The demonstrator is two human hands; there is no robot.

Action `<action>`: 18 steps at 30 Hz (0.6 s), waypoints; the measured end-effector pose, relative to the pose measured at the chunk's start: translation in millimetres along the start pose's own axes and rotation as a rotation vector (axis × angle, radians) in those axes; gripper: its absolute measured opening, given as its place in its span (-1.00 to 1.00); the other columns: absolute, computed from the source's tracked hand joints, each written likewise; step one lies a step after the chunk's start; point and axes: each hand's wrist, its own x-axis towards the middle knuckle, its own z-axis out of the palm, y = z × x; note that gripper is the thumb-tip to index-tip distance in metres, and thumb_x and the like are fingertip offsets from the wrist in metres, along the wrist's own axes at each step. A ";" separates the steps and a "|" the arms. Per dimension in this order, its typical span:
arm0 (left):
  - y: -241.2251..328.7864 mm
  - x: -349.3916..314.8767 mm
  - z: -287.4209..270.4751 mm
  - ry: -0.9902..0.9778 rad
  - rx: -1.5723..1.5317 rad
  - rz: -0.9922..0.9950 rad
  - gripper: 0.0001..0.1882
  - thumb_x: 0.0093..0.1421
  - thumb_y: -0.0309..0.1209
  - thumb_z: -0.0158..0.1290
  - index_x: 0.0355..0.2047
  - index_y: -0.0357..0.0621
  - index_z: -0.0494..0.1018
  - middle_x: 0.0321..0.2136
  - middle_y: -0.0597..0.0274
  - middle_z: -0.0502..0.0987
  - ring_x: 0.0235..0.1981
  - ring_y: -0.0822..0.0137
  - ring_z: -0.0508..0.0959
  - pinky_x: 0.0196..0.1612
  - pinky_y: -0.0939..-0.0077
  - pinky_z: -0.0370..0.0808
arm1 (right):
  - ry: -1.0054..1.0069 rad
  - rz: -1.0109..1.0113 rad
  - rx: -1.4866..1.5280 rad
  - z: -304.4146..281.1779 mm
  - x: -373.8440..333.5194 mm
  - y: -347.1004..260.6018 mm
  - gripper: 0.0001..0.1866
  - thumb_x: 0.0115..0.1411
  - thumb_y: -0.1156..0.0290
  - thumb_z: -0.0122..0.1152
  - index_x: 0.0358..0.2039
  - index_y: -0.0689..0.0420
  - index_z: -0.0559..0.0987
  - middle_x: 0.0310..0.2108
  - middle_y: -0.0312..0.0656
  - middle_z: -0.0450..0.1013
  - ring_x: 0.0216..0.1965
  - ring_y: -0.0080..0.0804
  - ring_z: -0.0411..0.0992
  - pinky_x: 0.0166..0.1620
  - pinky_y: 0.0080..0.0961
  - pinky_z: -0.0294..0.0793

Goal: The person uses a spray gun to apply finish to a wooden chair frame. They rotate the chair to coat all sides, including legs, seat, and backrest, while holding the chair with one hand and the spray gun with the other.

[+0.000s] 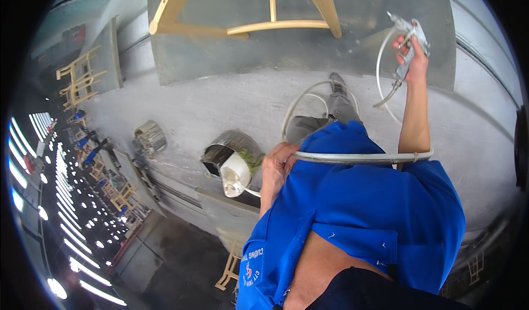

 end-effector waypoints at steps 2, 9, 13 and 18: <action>-5.2 3.3 -1.8 0.006 0.051 0.007 -0.75 0.12 -0.49 0.31 -0.16 -0.16 0.64 -0.25 0.06 0.65 -0.22 -0.04 0.66 -0.20 0.23 0.59 | 0.078 0.087 -0.052 -29.7 -21.1 17.2 -0.52 0.43 0.19 0.15 0.32 -0.02 0.41 -0.28 -0.24 0.56 -0.32 -0.46 0.59 -0.59 -0.66 0.27; -16.9 17.5 -23.1 0.009 0.055 0.077 -0.72 0.10 -0.54 0.30 -0.14 -0.12 0.65 -0.24 0.09 0.66 -0.19 -0.01 0.66 -0.16 0.23 0.60 | 0.314 0.317 -0.455 -71.6 -71.4 83.8 -0.69 0.39 0.16 0.20 0.03 0.05 0.54 -0.35 -0.24 0.56 -0.39 -0.45 0.60 -0.61 -0.59 0.31; -42.3 12.1 -52.6 0.021 0.033 0.084 -0.70 0.10 -0.57 0.29 -0.12 -0.14 0.64 -0.21 0.06 0.67 -0.17 -0.02 0.67 -0.13 0.23 0.59 | 0.277 0.303 -0.515 -35.5 -87.9 105.5 -0.71 0.38 0.13 0.22 -0.07 0.07 0.55 -0.36 -0.24 0.56 -0.38 -0.45 0.60 -0.61 -0.56 0.32; -97.7 -23.2 -95.6 0.143 -0.006 0.087 -0.69 0.09 -0.58 0.30 -0.12 -0.15 0.63 -0.20 0.05 0.67 -0.16 -0.05 0.67 -0.12 0.22 0.58 | 0.114 0.229 -0.482 51.3 -104.8 124.2 -0.66 0.39 0.14 0.21 0.02 0.08 0.54 -0.33 -0.22 0.56 -0.35 -0.42 0.61 -0.60 -0.55 0.33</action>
